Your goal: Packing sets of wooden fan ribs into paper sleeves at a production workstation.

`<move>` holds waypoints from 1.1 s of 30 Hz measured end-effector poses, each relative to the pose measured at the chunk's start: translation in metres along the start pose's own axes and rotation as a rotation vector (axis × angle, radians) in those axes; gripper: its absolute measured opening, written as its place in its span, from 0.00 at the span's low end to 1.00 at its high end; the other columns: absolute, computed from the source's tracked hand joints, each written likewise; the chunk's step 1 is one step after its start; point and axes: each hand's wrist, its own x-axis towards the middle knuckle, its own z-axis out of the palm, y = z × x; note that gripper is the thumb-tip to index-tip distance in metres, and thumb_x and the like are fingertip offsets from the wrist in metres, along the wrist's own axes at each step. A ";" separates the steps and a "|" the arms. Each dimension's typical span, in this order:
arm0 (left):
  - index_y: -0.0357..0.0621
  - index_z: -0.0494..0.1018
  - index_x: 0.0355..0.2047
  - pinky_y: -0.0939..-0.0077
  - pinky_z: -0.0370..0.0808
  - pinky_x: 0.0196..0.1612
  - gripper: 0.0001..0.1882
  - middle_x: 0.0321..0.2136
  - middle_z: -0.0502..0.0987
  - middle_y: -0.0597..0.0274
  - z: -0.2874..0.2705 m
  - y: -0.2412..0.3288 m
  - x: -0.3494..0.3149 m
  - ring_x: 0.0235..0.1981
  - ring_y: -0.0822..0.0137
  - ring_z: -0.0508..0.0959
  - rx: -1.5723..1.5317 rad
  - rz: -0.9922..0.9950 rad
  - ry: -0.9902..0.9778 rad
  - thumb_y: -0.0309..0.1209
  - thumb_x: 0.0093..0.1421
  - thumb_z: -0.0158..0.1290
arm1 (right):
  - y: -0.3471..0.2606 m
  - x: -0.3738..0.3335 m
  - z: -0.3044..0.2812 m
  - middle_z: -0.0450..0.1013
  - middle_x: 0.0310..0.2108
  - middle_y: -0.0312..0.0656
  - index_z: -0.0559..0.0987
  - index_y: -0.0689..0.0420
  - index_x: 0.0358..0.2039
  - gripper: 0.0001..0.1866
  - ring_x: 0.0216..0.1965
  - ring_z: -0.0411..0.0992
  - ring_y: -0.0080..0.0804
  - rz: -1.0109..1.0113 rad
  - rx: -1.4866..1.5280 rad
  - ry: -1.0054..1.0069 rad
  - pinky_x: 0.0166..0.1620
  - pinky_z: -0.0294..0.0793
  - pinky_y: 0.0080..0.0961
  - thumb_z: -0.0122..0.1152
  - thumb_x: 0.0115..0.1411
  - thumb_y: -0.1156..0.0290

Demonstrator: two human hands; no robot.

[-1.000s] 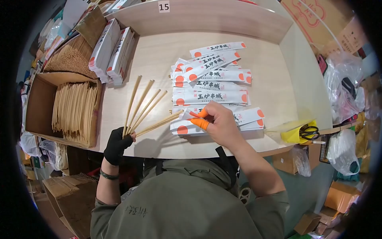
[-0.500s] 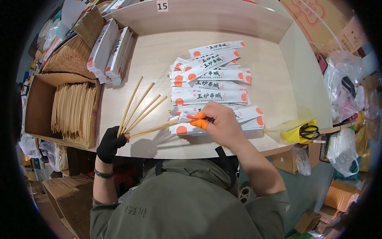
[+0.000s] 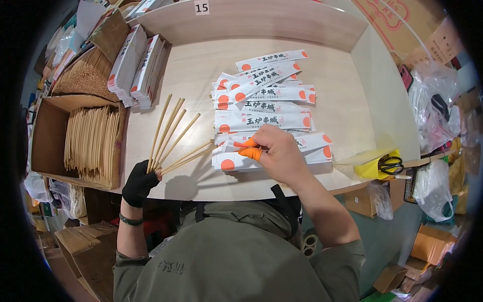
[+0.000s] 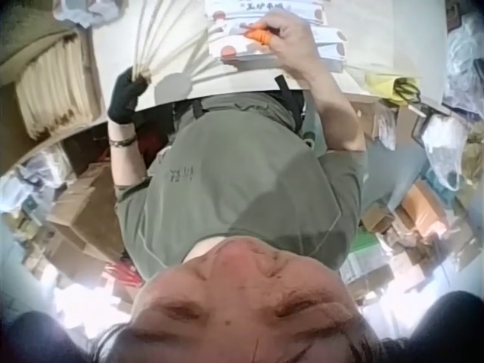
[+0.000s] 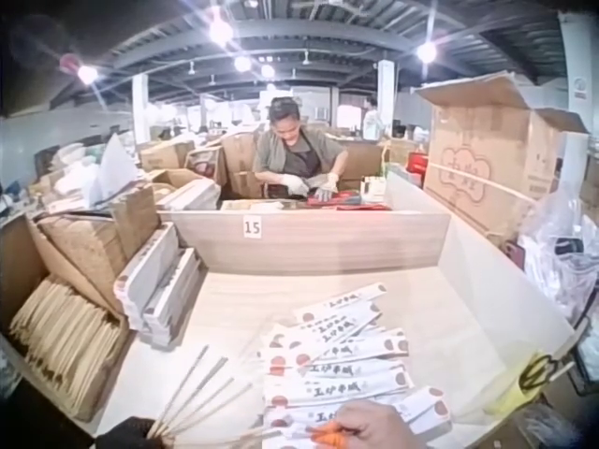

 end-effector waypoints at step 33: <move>0.37 0.71 0.46 0.76 0.72 0.47 0.13 0.41 0.76 0.59 0.107 -0.052 0.102 0.41 0.72 0.75 0.141 0.242 0.084 0.32 0.66 0.46 | 0.076 0.069 0.006 0.72 0.28 0.46 0.74 0.59 0.24 0.07 0.34 0.72 0.46 0.028 -0.702 -0.542 0.37 0.70 0.39 0.65 0.46 0.74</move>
